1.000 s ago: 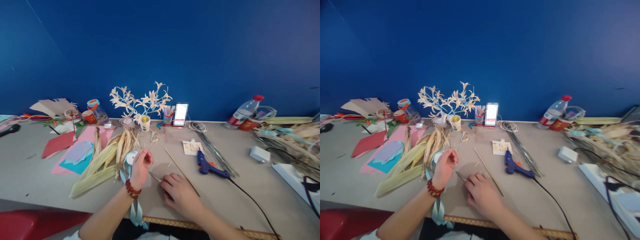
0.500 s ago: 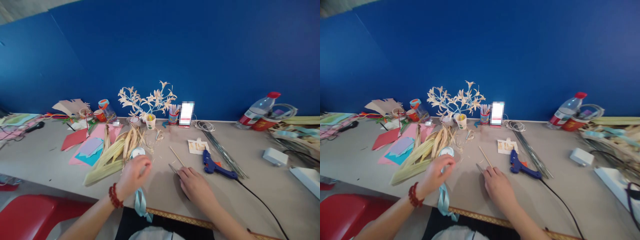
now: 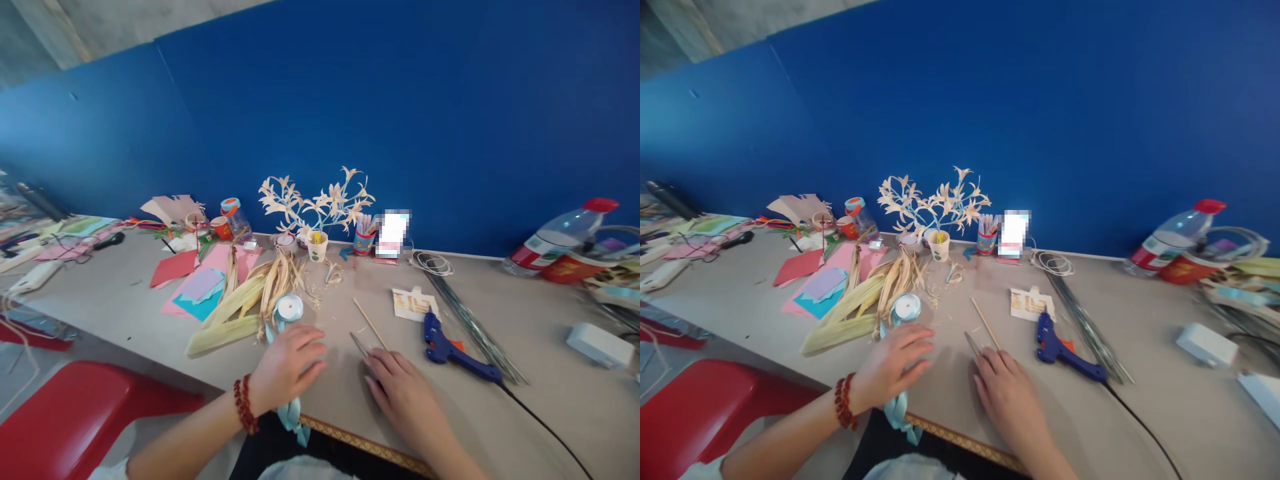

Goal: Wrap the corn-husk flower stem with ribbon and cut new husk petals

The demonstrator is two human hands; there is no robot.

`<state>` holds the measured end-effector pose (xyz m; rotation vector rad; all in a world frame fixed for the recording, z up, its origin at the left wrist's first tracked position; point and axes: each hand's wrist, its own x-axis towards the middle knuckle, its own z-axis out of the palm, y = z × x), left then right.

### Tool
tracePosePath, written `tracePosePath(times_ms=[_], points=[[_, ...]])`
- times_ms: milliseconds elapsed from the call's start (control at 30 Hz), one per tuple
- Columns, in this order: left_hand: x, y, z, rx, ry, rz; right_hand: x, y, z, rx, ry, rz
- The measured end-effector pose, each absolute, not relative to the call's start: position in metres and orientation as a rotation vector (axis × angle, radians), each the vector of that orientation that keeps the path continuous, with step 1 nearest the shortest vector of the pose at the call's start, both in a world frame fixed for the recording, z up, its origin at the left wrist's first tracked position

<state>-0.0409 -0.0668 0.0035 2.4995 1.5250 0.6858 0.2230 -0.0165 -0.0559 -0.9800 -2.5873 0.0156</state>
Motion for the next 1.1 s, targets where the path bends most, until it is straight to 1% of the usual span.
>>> tracePosePath(times_ms=[67, 200, 333, 400, 567, 667, 733, 800, 900, 1100], points=[[-0.057, -0.055, 0.011, 2.475, 1.578, 0.814, 0.223, -0.017, -0.059, -0.991, -2.575, -0.004], [-0.106, -0.020, 0.020, 2.315, 1.865, 0.947, 0.220, -0.019, -0.066, -1.027, -2.536, -0.060], [-0.151, 0.004, 0.018, 2.164, 2.217, 1.108, 0.219, -0.020, -0.070, -1.028, -2.503, -0.065], [-0.162, 0.006, 0.013, 2.142, 2.315, 1.055, 0.220, -0.020, -0.070, -1.030, -2.498, -0.049], [-0.160, 0.002, -0.005, 2.108, 2.444, 0.662, 0.219, -0.018, -0.068, -1.029, -2.496, -0.011], [-0.156, 0.003, -0.012, 2.058, 2.492, 0.505, 0.219, -0.019, -0.067, -1.032, -2.494, 0.003], [-0.155, 0.005, -0.012, 2.017, 2.558, 0.500, 0.218, -0.019, -0.066, -1.032, -2.489, 0.010], [-0.155, 0.008, -0.009, 2.035, 2.576, 0.585, 0.218, -0.019, -0.065, -1.034, -2.481, 0.017], [-0.157, 0.010, -0.002, 2.071, 2.449, 0.698, 0.219, -0.019, -0.065, -1.042, -2.478, 0.031], [-0.158, 0.001, -0.001, 1.873, 2.497, 0.640, 0.219, -0.019, -0.063, -1.047, -2.485, 0.066]])
